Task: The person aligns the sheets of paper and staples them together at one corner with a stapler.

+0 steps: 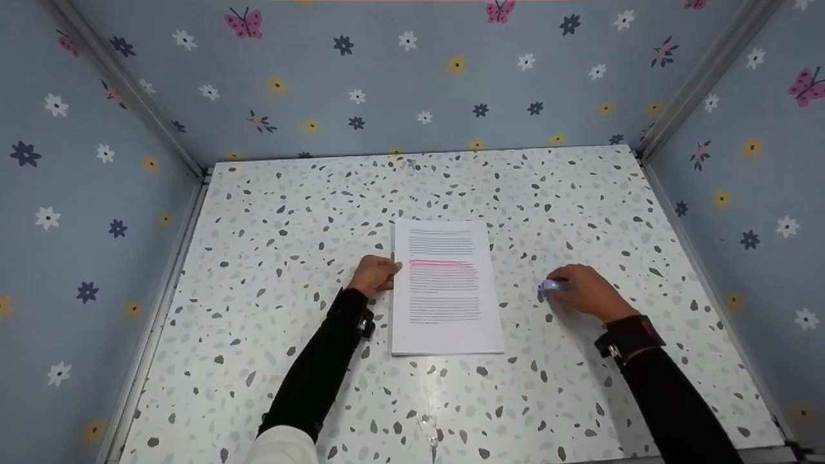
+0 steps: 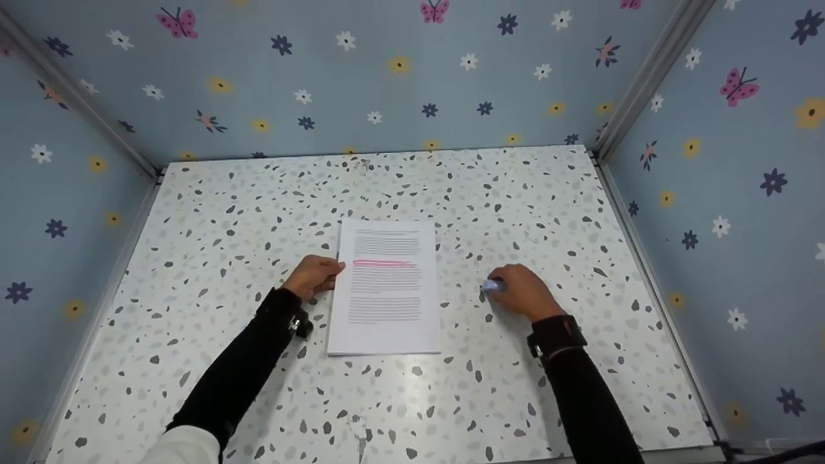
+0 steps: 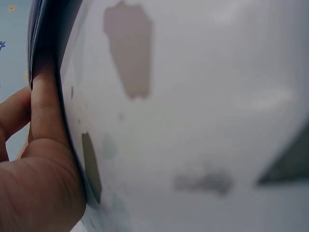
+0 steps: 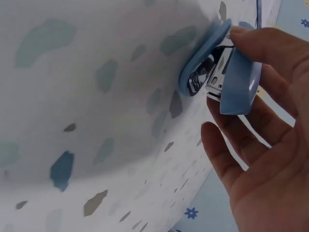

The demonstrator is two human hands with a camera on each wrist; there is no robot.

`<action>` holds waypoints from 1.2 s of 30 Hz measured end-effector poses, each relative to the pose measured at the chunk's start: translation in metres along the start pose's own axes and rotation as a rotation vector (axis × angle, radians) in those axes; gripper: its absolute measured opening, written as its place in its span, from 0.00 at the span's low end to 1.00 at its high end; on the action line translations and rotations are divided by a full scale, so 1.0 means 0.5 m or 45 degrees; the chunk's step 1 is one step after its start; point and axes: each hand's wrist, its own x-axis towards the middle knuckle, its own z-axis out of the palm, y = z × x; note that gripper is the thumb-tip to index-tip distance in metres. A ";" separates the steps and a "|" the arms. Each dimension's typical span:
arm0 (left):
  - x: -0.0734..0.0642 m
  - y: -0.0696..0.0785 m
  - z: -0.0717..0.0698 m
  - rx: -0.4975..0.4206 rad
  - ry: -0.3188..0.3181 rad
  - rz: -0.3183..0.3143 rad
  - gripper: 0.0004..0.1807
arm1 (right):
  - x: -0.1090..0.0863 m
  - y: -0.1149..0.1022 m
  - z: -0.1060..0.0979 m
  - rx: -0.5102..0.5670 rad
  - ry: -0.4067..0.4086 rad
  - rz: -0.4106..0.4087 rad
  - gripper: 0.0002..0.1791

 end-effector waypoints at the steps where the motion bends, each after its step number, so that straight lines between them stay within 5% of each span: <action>1: 0.000 0.001 -0.001 0.010 0.009 0.002 0.08 | 0.015 -0.008 -0.002 -0.026 0.008 -0.012 0.16; 11: -0.010 -0.013 0.005 0.072 0.002 0.033 0.11 | 0.172 -0.070 -0.009 -0.558 -0.005 -0.302 0.16; 21: -0.007 -0.001 -0.006 0.084 0.016 0.025 0.10 | 0.224 -0.070 -0.001 -0.626 -0.013 -0.354 0.17; 26: -0.004 -0.001 -0.003 0.108 0.016 0.034 0.15 | 0.198 -0.080 -0.017 -0.438 0.168 -0.211 0.26; 31: -0.003 -0.001 -0.005 0.148 0.038 0.055 0.13 | 0.189 -0.104 -0.030 -0.255 0.407 0.172 0.28; 36: -0.002 -0.001 0.000 0.123 0.017 0.045 0.10 | 0.199 -0.107 -0.004 -0.245 0.313 0.493 0.38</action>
